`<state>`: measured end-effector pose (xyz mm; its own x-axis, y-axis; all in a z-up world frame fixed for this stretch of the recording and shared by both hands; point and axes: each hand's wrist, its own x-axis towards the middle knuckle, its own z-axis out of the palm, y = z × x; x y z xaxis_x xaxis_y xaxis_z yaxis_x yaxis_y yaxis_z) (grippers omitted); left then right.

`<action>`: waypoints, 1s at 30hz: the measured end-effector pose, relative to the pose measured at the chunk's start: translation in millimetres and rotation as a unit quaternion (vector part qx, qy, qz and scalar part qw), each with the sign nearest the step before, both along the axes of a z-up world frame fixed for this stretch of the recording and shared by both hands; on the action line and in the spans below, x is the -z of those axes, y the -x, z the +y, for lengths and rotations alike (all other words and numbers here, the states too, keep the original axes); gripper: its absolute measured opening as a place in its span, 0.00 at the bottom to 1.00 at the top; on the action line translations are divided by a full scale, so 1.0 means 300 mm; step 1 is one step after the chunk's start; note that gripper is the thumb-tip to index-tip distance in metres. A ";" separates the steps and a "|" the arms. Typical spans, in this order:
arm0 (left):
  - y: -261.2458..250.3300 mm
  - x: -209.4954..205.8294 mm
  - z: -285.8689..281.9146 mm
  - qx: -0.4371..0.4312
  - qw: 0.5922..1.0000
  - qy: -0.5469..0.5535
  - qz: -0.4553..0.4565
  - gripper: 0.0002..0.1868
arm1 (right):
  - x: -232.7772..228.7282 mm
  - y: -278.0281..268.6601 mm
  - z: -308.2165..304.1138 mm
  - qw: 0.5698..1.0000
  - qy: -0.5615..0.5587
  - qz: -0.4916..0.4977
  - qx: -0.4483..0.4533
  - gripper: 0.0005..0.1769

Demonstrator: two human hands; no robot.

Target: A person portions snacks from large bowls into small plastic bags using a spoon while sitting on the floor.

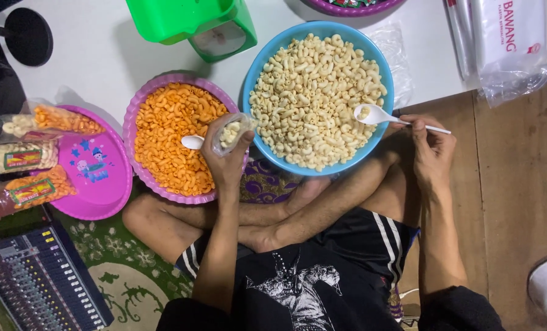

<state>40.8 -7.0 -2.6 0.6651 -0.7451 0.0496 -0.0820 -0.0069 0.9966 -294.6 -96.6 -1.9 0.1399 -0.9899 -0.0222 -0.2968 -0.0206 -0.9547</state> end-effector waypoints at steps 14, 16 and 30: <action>0.034 0.010 0.016 0.095 0.995 -0.039 -0.005 0.27 | -0.124 -0.032 0.001 0.993 0.029 0.106 -0.041 0.14; 0.027 0.011 0.017 0.092 0.995 -0.043 -0.003 0.27 | -0.149 -0.044 -0.001 0.984 0.028 0.170 -0.048 0.12; 0.021 -0.001 0.019 0.087 0.993 -0.081 0.002 0.27 | -0.002 -0.030 -0.019 0.999 -0.035 0.019 -0.035 0.13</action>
